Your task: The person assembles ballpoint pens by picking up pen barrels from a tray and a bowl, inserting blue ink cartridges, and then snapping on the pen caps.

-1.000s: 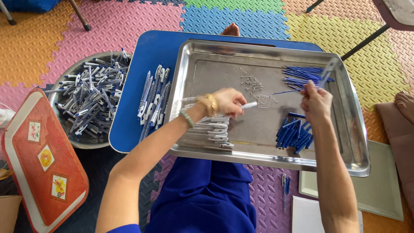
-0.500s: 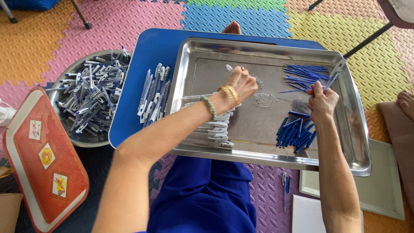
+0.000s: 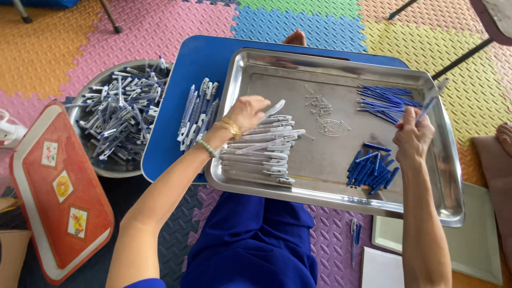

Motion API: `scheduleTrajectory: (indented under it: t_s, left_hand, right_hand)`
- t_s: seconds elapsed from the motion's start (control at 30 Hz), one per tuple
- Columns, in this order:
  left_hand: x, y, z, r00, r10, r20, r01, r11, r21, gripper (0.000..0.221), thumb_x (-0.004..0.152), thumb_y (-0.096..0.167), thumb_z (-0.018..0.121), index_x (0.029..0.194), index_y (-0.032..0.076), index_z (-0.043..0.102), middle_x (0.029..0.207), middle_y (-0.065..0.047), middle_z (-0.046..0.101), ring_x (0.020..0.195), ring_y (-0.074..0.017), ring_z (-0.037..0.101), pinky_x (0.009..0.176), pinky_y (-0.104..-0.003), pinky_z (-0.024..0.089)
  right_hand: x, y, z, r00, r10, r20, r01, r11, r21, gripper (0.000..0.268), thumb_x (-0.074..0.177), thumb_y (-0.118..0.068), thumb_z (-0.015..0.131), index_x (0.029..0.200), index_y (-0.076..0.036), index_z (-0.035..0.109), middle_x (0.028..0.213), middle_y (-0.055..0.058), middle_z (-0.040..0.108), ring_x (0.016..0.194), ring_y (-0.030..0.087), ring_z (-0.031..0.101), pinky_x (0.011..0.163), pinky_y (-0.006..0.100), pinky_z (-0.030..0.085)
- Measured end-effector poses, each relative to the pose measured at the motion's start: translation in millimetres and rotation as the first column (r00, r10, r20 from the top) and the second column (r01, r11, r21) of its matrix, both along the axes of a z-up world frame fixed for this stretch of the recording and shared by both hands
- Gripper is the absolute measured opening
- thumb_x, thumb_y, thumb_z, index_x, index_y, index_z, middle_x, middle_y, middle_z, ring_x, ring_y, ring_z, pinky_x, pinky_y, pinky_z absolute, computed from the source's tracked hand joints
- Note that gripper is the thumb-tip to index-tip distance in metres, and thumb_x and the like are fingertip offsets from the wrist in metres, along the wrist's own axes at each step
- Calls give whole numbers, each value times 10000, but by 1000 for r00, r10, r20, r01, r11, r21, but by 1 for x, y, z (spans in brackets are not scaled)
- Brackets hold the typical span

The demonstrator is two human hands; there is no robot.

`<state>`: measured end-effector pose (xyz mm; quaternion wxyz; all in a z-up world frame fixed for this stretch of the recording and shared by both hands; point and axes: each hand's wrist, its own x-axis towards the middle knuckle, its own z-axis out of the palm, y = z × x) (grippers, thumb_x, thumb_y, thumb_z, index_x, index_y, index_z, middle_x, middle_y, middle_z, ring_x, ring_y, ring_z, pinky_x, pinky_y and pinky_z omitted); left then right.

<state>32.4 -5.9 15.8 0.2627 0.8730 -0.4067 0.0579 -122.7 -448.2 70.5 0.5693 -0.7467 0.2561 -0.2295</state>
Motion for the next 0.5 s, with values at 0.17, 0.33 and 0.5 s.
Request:
scheduleTrajectory:
  t_s: [0.17,0.33,0.5]
  left_hand:
    - [27,110,-12,901,406,154,-393,913,-104,314,880,101,882,1187,98,819,1105,-194,789,977,-340,753,910,-466,625]
    - [7,117,-21,853,517,65,-517,856,-22,263,961,241,862,1193,122,833,1123,-182,729,964,-380,728,939,-497,610]
    - [-20,28,-5,939,345,7,-341,926,158,333,963,467,800,1196,228,799,1174,-71,766,1105,-334,771,975,-486,644]
  right_hand:
    - [-31,10,5,993,79,89,-89,990,111,260,1297,-373,557,1240,-144,668,825,-30,556,589,39,442,542,221,411]
    - [-29,43,2,997,73,-40,-81,965,-250,148,1251,-302,712,1270,-162,755,905,-18,671,652,49,508,502,236,384]
    - [17,116,-19,913,406,27,-355,828,-433,220,1123,-241,763,1289,-103,808,892,146,802,712,240,731,684,427,604]
